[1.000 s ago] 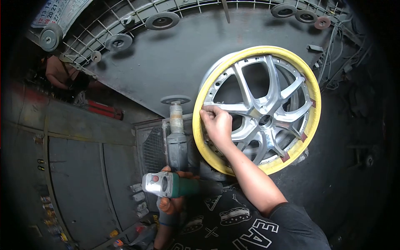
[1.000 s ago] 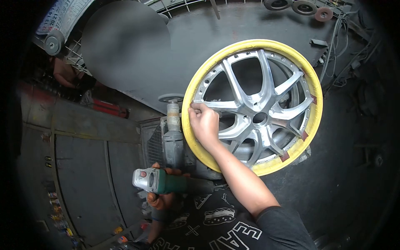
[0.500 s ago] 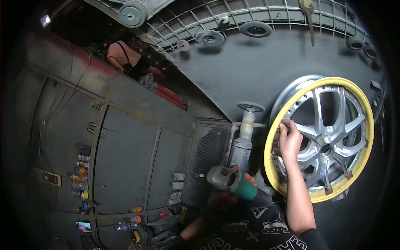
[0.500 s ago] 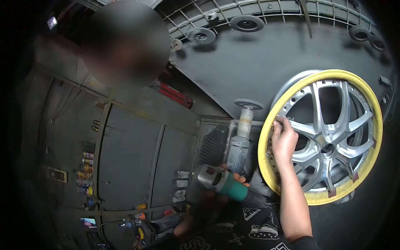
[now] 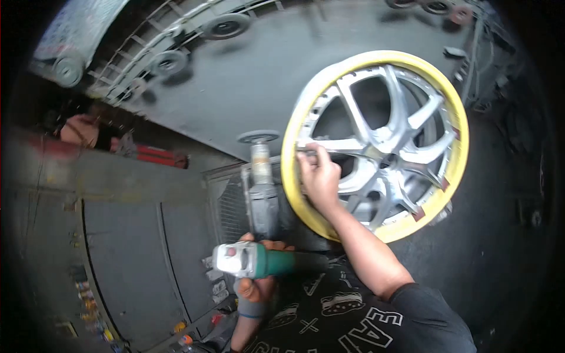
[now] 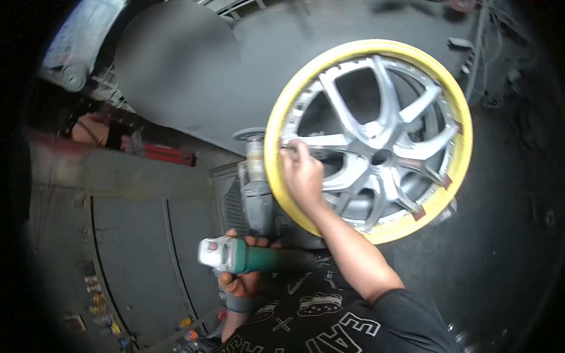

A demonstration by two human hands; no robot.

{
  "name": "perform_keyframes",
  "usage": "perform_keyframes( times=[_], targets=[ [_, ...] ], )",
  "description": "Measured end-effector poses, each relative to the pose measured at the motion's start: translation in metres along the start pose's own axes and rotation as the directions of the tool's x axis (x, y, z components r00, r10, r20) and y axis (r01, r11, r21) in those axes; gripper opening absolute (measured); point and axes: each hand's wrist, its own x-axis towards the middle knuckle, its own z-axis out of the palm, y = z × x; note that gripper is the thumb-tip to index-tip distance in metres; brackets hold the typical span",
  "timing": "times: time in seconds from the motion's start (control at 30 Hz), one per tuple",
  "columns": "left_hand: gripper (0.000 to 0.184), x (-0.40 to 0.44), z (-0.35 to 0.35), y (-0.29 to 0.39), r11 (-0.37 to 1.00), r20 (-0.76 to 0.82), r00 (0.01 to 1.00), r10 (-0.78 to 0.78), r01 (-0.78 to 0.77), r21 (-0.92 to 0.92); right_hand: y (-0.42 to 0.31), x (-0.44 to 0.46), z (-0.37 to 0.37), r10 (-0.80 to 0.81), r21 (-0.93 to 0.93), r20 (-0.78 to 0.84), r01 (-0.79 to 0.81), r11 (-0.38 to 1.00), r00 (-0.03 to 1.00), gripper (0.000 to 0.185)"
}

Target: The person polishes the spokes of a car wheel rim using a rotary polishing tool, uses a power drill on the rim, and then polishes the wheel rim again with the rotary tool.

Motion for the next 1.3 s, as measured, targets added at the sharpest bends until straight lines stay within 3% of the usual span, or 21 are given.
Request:
perform_keyframes(
  times=[0.07,0.27,0.53,0.57,0.6,0.67,0.7,0.73,0.77,0.8,0.83,0.87,0.93,0.97,1.0,1.07,1.1,1.13,1.23,1.27,1.3],
  targets=[
    [0.091,0.002,-0.003,0.0,0.998,0.076,0.995,0.057,-0.058,0.003,-0.002,-0.005,-0.004,0.054,0.01,0.002,-0.054,0.999,0.999,0.018],
    [0.093,0.007,0.008,0.002,0.999,-0.018,1.0,-0.014,0.015,0.041,-0.001,-0.002,0.002,0.183,0.155,0.123,-0.201,0.967,0.975,0.024],
    [0.095,0.013,0.014,0.001,0.994,0.041,0.999,0.004,-0.009,0.105,0.001,0.003,0.001,0.126,0.069,0.146,-0.137,0.988,0.981,0.028],
    [0.095,0.015,0.016,0.001,0.995,0.041,0.999,0.021,-0.025,0.1,-0.009,0.003,-0.013,0.165,0.049,0.23,-0.181,0.982,0.959,0.027],
    [0.092,0.018,0.018,0.001,0.988,0.071,0.997,-0.001,-0.01,0.152,-0.021,0.003,-0.027,0.199,0.029,0.321,-0.219,0.975,0.926,0.025],
    [0.09,0.023,0.007,0.004,0.977,0.087,0.995,0.045,-0.062,0.205,-0.037,-0.01,-0.064,0.054,-0.01,0.598,-0.06,0.998,0.8,0.03],
    [0.086,0.027,-0.016,0.002,0.985,-0.135,0.976,-0.171,0.171,-0.015,-0.04,-0.016,-0.082,-0.052,0.048,0.736,0.025,0.999,0.675,0.046],
    [0.084,0.028,-0.011,-0.001,0.957,-0.216,0.937,-0.274,0.245,-0.152,-0.039,-0.022,-0.096,-0.147,0.116,0.844,0.092,0.989,0.517,0.063],
    [0.082,0.03,-0.007,-0.003,0.911,-0.294,0.88,-0.372,0.285,-0.299,-0.037,-0.031,-0.103,-0.139,0.181,0.883,-0.052,0.982,0.448,0.081],
    [0.075,0.038,0.03,-0.017,0.995,-0.255,0.965,-0.053,0.072,0.066,-0.037,-0.038,-0.108,-0.125,0.215,0.915,-0.201,0.956,0.383,0.1],
    [0.068,0.044,0.055,-0.024,0.9,-0.106,0.968,0.229,-0.169,0.403,-0.04,-0.043,-0.109,-0.12,0.224,0.903,-0.214,0.951,0.412,0.114],
    [0.062,0.046,0.062,-0.022,0.921,-0.125,0.987,0.097,-0.041,0.388,-0.034,-0.046,-0.11,-0.059,0.134,0.881,-0.127,0.983,0.47,0.116],
    [0.052,0.056,0.058,-0.031,0.879,0.016,1.0,-0.014,0.004,0.476,-0.033,-0.045,-0.105,-0.166,0.153,0.784,0.073,0.986,0.598,0.118],
    [0.047,0.061,0.067,-0.041,0.88,-0.143,0.987,-0.07,0.128,0.457,-0.019,-0.047,-0.104,-0.019,0.238,0.798,-0.285,0.929,0.603,0.117],
    [0.042,0.062,0.077,-0.046,0.876,-0.299,0.946,-0.127,0.248,0.414,-0.012,-0.05,-0.109,0.136,0.261,0.818,-0.572,0.778,0.559,0.111],
    [0.034,0.065,0.064,-0.051,0.708,-0.096,0.986,-0.139,0.166,0.686,-0.003,-0.042,-0.125,0.129,0.289,0.821,-0.6,0.746,0.556,0.105],
    [0.034,0.071,0.061,-0.052,0.654,-0.012,0.994,-0.107,0.079,0.752,-0.006,-0.042,-0.126,0.035,0.455,0.729,-0.522,0.722,0.684,0.097],
    [0.037,0.073,0.061,-0.056,0.719,0.119,0.993,-0.012,-0.074,0.691,0.0,-0.036,-0.137,0.07,0.367,0.789,-0.56,0.743,0.61,0.092],
    [0.052,0.065,0.081,-0.032,0.933,0.184,0.98,-0.082,0.01,0.36,-0.003,-0.035,-0.147,0.007,0.462,0.696,-0.454,0.762,0.718,0.102],
    [0.056,0.061,0.077,-0.026,0.968,0.237,0.971,-0.017,-0.044,0.248,-0.002,-0.036,-0.15,0.009,0.46,0.692,-0.451,0.765,0.722,0.102],
    [0.059,0.061,0.078,-0.023,0.956,0.203,0.976,0.078,-0.131,0.264,0.0,-0.037,-0.153,0.016,0.484,0.676,-0.46,0.744,0.737,0.103]
  ],
)
